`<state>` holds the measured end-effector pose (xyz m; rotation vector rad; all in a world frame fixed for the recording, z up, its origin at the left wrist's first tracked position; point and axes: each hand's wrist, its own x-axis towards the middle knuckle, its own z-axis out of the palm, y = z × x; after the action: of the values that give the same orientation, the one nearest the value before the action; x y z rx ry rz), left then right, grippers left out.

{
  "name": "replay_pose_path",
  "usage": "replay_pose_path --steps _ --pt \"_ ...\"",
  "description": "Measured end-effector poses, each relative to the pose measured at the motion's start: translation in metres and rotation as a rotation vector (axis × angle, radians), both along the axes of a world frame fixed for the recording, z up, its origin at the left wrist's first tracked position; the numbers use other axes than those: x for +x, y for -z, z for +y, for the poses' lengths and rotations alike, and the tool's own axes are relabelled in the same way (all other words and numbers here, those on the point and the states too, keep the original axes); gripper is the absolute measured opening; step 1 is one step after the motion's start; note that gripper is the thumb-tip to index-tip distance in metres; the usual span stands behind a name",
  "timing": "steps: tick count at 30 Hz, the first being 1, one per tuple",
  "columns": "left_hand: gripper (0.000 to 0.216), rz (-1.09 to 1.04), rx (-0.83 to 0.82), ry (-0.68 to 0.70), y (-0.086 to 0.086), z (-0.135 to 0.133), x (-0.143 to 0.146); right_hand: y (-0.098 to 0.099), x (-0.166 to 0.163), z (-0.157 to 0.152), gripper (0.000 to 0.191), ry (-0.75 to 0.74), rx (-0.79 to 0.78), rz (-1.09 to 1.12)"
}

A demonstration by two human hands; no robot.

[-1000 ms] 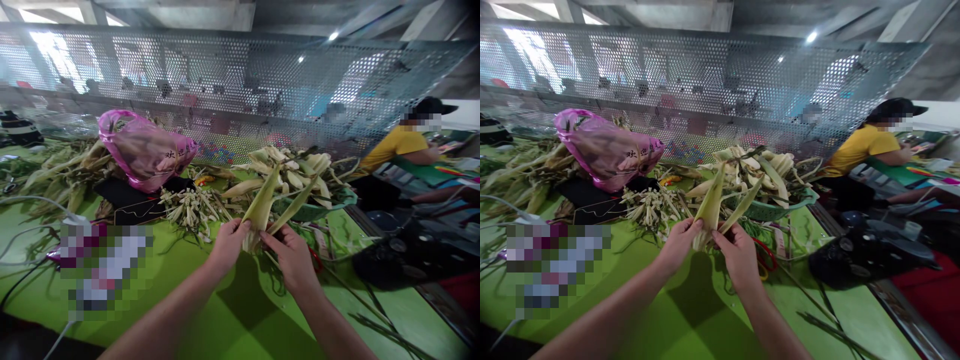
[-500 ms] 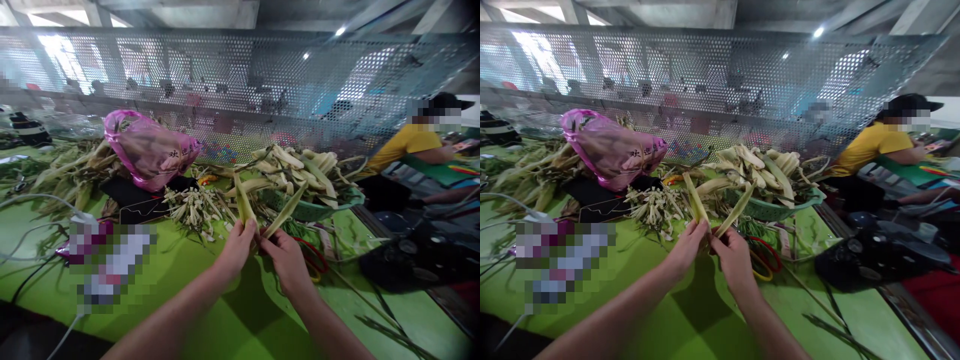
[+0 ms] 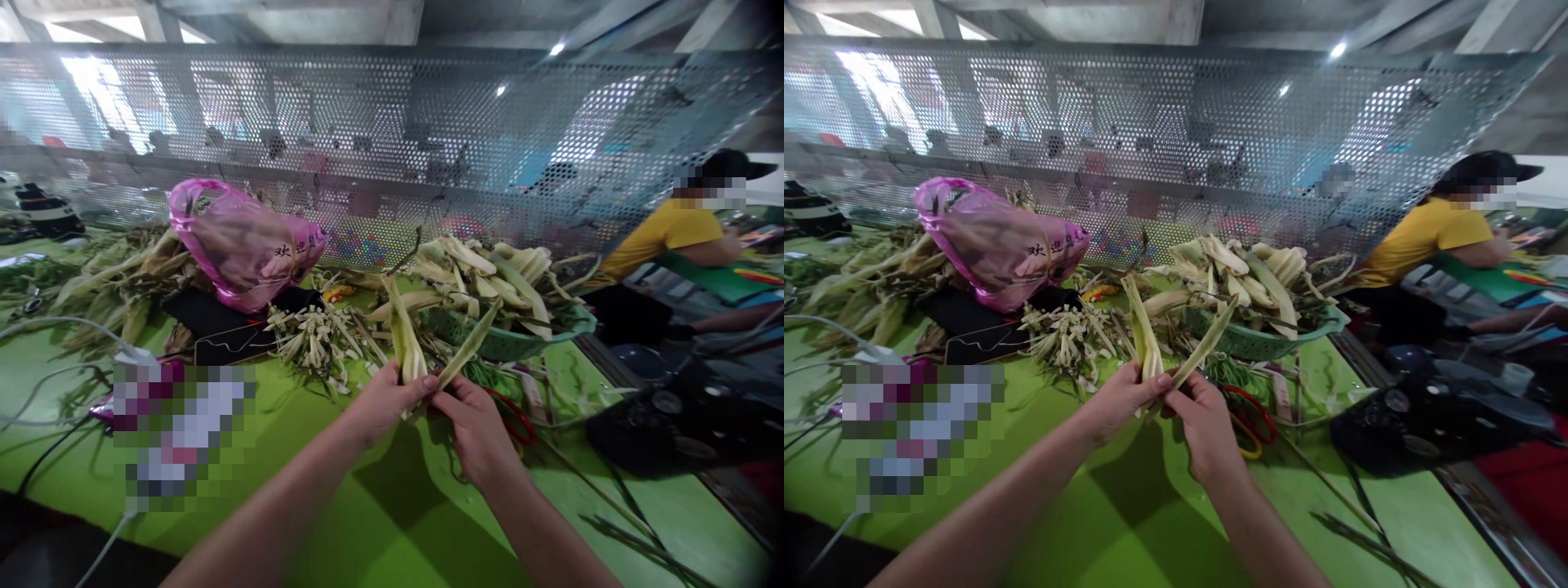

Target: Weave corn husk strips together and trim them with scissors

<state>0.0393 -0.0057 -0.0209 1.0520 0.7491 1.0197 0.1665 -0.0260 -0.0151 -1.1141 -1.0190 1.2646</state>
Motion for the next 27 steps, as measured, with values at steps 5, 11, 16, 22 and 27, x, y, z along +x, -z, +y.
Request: replay_pose_path --steps 5,11,16,22,27 --pt "0.040 -0.008 -0.032 0.022 -0.001 0.001 -0.002 0.002 0.002 0.001 0.021 -0.038 0.003 0.009" --pt "0.028 0.051 0.072 -0.034 -0.001 0.003 -0.002 -0.002 0.006 0.003 0.022 -0.023 0.008 -0.001" --pt "0.017 0.159 0.144 -0.070 -0.006 0.004 -0.004 -0.007 0.008 0.003 0.024 0.050 0.065 -0.102" --pt "0.014 0.313 0.238 -0.155 -0.003 0.007 -0.006 -0.011 0.007 0.002 0.030 0.051 0.091 -0.301" --pt "0.013 0.476 0.362 -0.222 -0.002 0.006 -0.008 -0.009 0.009 0.004 0.022 0.078 0.107 -0.454"
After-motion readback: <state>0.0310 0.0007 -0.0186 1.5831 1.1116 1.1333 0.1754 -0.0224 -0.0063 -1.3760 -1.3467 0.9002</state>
